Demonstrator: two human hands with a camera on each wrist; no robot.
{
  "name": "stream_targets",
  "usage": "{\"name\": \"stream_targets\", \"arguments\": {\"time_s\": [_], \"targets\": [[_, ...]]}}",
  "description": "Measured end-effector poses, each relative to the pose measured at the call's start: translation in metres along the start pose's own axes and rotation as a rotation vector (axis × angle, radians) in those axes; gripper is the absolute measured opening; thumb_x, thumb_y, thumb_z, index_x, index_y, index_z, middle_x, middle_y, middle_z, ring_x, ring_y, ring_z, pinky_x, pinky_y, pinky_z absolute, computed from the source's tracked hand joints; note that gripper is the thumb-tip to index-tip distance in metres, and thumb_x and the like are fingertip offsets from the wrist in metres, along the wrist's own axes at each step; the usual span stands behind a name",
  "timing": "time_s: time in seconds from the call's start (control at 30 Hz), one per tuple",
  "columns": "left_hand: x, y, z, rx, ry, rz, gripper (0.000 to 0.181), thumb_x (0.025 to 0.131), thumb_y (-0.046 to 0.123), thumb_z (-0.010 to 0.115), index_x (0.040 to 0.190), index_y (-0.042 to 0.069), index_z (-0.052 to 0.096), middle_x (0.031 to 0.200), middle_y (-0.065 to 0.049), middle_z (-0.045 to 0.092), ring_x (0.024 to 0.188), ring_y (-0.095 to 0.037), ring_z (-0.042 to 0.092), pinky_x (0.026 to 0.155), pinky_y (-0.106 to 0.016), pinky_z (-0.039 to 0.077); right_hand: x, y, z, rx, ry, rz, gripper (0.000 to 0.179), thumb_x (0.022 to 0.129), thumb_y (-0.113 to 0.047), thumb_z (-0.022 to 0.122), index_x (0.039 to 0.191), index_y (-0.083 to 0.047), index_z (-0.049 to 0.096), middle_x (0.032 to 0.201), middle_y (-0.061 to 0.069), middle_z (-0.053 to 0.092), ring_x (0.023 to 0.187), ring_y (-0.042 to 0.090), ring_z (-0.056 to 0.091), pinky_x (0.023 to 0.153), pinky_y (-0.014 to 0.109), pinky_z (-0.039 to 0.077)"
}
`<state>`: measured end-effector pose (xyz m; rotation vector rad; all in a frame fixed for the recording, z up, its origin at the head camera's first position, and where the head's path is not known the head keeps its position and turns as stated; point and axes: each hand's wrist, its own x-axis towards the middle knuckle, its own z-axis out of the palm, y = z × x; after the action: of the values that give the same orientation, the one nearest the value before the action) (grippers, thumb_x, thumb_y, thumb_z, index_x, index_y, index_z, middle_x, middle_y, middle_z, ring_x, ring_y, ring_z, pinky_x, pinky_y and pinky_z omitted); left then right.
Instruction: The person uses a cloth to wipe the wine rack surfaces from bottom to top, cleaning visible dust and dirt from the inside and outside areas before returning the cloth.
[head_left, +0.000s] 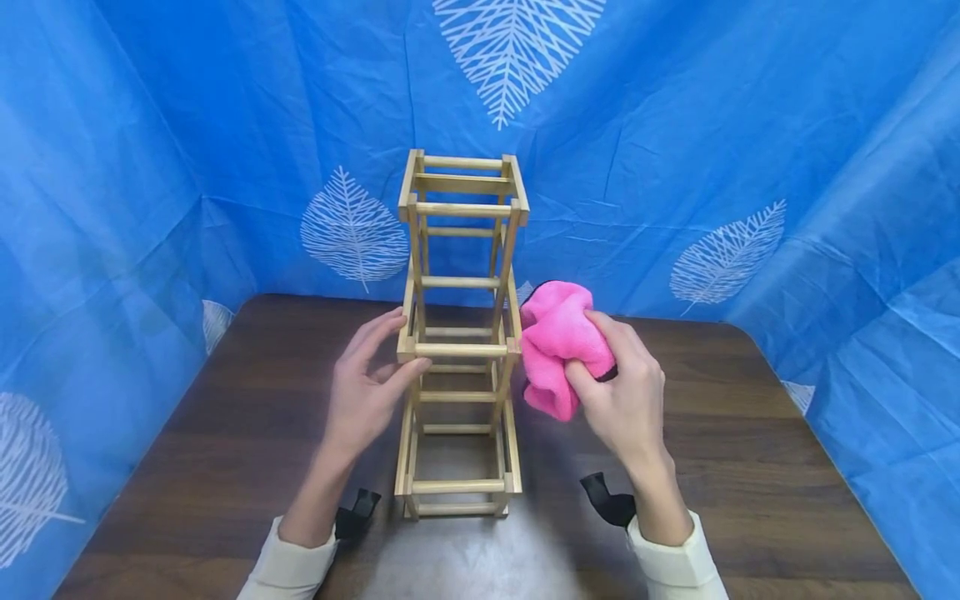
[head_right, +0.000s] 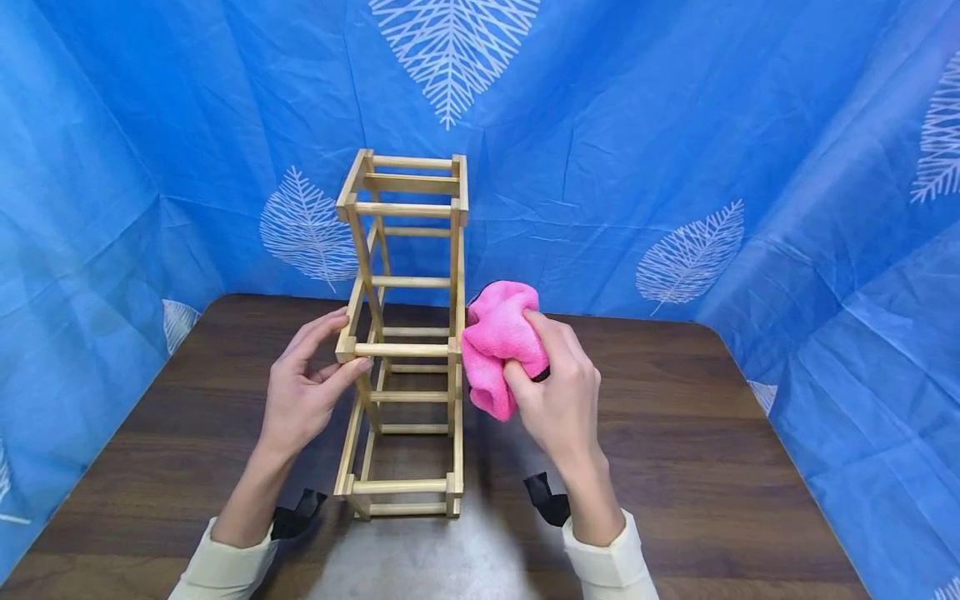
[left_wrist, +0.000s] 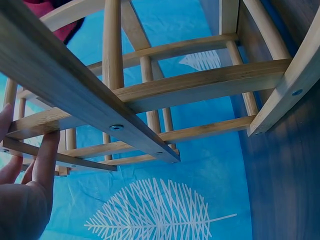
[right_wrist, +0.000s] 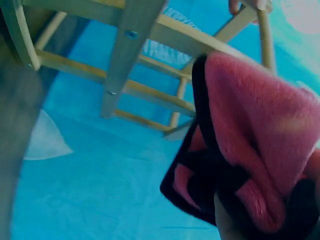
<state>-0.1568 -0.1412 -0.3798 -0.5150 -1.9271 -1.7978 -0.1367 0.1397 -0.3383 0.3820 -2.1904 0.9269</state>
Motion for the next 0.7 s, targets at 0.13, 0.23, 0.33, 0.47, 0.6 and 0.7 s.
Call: {"name": "stream_targets", "arguments": {"time_s": [0.13,0.23,0.33,0.47,0.6,0.7], "targets": [[0.001,0.0,-0.001,-0.007,0.003,-0.003,0.053,0.079,-0.009,0.078,0.128,-0.006,0.06,0.139,-0.011,0.053,0.122,-0.027,0.054,0.075,-0.029,0.058,0.0,0.014,0.009,-0.001,0.0,0.095,0.052,0.076,-0.001,0.075,0.126,0.001,0.063,0.114,0.018,0.066,0.095,0.032,0.063,0.073,0.049,0.054],[0.001,-0.001,-0.001,-0.005,-0.001,-0.003,0.053,0.079,-0.009,0.078,0.128,-0.006,0.059,0.138,-0.012,0.053,0.122,-0.025,0.054,0.076,-0.029,0.057,-0.001,0.023,0.017,-0.031,-0.051,0.135,0.052,0.076,-0.004,0.077,0.127,-0.001,0.063,0.114,0.019,0.066,0.097,0.034,0.063,0.074,0.051,0.053],[0.001,-0.001,0.0,-0.011,-0.007,-0.005,0.053,0.079,-0.008,0.078,0.128,-0.007,0.059,0.139,-0.011,0.052,0.123,-0.026,0.054,0.076,-0.031,0.057,-0.001,0.029,0.029,-0.053,-0.095,0.141,0.051,0.077,-0.006,0.076,0.127,-0.003,0.064,0.113,0.018,0.066,0.097,0.035,0.064,0.073,0.054,0.052],[0.0,-0.001,0.0,-0.01,-0.006,-0.018,0.053,0.08,-0.007,0.078,0.129,-0.005,0.059,0.139,-0.01,0.052,0.123,-0.025,0.053,0.077,-0.032,0.057,0.001,0.035,0.047,-0.059,-0.135,0.144,0.051,0.079,-0.007,0.075,0.128,-0.005,0.064,0.113,0.018,0.066,0.096,0.034,0.064,0.072,0.055,0.052],[-0.001,0.0,0.0,-0.001,-0.008,-0.025,0.053,0.08,-0.007,0.078,0.129,-0.005,0.059,0.14,-0.009,0.052,0.123,-0.023,0.053,0.077,-0.031,0.057,0.009,0.04,0.064,-0.093,-0.183,0.151,0.048,0.081,-0.008,0.074,0.128,-0.006,0.064,0.108,0.017,0.066,0.093,0.033,0.064,0.07,0.055,0.051],[0.0,0.0,0.0,0.002,-0.011,-0.021,0.053,0.08,-0.006,0.078,0.13,-0.005,0.059,0.14,-0.009,0.052,0.123,-0.023,0.053,0.077,-0.03,0.057,0.015,0.042,0.073,-0.128,-0.227,0.16,0.046,0.083,-0.01,0.073,0.128,-0.007,0.064,0.103,0.016,0.066,0.091,0.033,0.063,0.07,0.055,0.051]]}}
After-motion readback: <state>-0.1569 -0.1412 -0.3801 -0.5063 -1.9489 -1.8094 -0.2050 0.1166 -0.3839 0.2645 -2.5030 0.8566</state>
